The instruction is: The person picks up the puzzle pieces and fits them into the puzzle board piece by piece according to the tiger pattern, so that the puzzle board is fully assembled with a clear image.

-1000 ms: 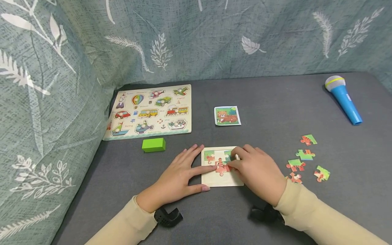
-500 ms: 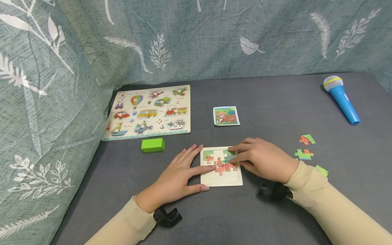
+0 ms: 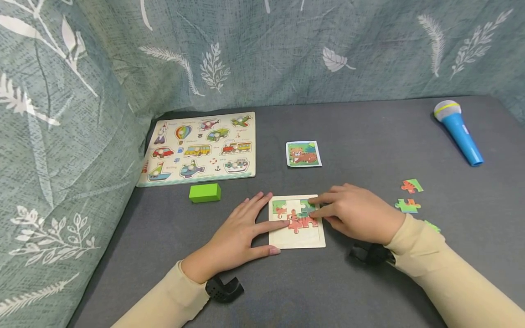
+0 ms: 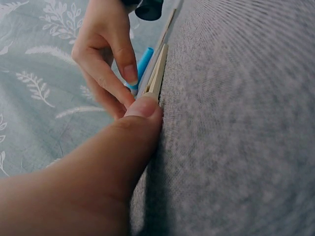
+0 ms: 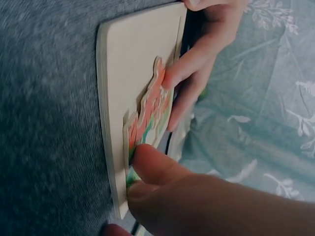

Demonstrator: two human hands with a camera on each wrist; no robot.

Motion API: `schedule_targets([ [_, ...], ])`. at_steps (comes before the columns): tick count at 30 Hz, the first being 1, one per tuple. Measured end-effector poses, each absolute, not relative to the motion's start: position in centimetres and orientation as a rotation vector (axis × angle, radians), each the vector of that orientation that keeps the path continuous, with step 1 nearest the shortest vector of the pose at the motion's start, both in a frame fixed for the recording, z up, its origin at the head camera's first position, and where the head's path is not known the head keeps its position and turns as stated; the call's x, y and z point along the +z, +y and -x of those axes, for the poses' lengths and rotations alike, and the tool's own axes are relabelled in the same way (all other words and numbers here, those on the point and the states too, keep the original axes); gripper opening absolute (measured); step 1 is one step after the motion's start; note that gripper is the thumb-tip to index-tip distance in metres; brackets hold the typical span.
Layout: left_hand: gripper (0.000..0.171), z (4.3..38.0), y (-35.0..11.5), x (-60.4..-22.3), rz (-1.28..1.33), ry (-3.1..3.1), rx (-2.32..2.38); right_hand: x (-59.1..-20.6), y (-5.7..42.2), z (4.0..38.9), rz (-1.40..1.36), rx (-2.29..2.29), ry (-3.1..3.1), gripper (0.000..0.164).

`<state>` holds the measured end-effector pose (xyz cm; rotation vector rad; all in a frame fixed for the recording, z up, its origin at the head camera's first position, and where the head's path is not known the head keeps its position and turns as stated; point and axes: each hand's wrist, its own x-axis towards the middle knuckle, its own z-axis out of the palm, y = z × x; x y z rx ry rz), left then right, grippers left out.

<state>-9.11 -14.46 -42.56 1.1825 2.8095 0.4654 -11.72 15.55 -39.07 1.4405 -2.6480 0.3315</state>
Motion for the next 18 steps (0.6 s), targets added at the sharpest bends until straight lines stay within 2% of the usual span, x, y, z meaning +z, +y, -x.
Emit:
schedule_targets([
  [12, 0.057, 9.0, -14.4, -42.5, -1.178, 2.813, 0.457, -38.4, 14.5, 10.0, -1.331, 0.127, -2.712, 0.032],
  [18, 0.056, 9.0, -14.4, -42.5, -1.173, 2.804, 0.447, -38.7, 14.3, 10.3, -1.329, 0.151, -2.646, 0.030],
])
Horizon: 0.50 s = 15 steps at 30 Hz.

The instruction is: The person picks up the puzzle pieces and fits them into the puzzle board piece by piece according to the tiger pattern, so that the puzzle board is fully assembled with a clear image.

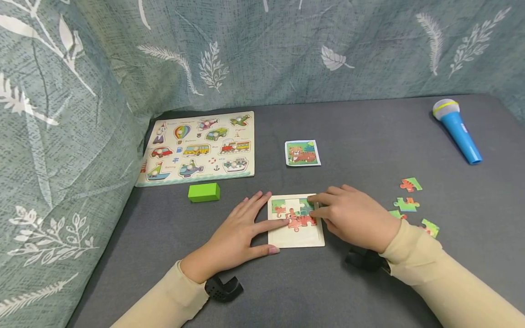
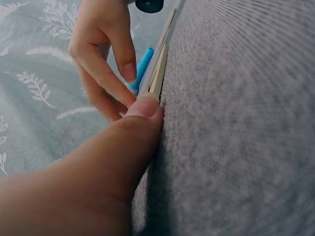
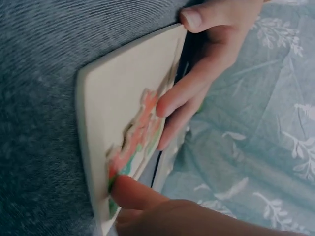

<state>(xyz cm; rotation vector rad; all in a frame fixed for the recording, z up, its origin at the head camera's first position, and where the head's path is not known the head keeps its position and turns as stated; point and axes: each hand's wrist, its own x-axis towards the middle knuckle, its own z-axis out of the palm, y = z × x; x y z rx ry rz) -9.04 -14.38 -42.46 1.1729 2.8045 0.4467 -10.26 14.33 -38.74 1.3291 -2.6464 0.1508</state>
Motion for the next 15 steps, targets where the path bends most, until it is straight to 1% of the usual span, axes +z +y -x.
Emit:
schedule_targets([
  [5, 0.054, 9.0, -14.4, -42.4, -1.182, 2.785, 0.455, -38.8, 13.8, 10.3, -1.365, 0.150, -2.563, 0.031],
  [11, 0.054, 9.0, -14.4, -42.2, -1.194, 2.767, 0.442, -39.2, 13.1, 9.9, -1.449, 0.155, -2.548, 0.036],
  [15, 0.056, 9.0, -14.4, -42.2, -1.186, 2.774, 0.441, -39.5, 13.0, 9.8, -1.460, 0.183, -2.569, 0.035],
])
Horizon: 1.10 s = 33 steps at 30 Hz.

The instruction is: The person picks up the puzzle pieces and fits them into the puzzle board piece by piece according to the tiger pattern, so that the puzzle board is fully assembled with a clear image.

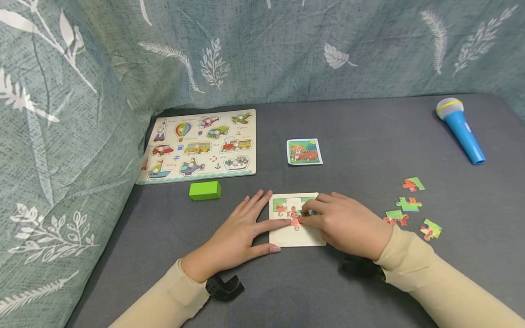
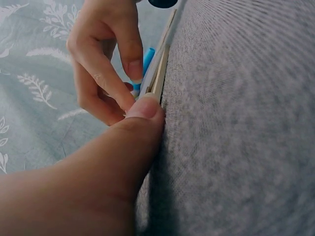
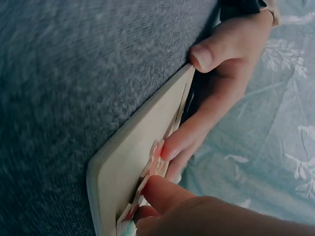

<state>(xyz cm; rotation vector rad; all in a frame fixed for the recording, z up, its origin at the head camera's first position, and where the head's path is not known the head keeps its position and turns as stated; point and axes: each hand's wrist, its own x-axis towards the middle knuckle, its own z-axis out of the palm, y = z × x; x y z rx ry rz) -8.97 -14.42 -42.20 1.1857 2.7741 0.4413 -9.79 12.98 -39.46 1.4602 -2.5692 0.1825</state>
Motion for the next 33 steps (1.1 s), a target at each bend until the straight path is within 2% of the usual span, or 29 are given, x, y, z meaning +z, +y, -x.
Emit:
schedule_targets([
  [12, 0.056, 8.9, -14.3, -42.3, -1.206, 2.772, 0.356, -40.5, 13.9, 11.3, -1.530, 0.438, -2.515, 0.032],
  [29, 0.058, 8.8, -14.4, -42.4, -1.171, 2.767, 0.337, -40.5, 14.0, 11.3, -1.473, 0.509, -2.557, 0.029],
  [33, 0.062, 8.8, -14.4, -42.5, -1.148, 2.773, 0.350, -40.3, 14.5, 11.7, -1.410, 0.409, -2.533, 0.035],
])
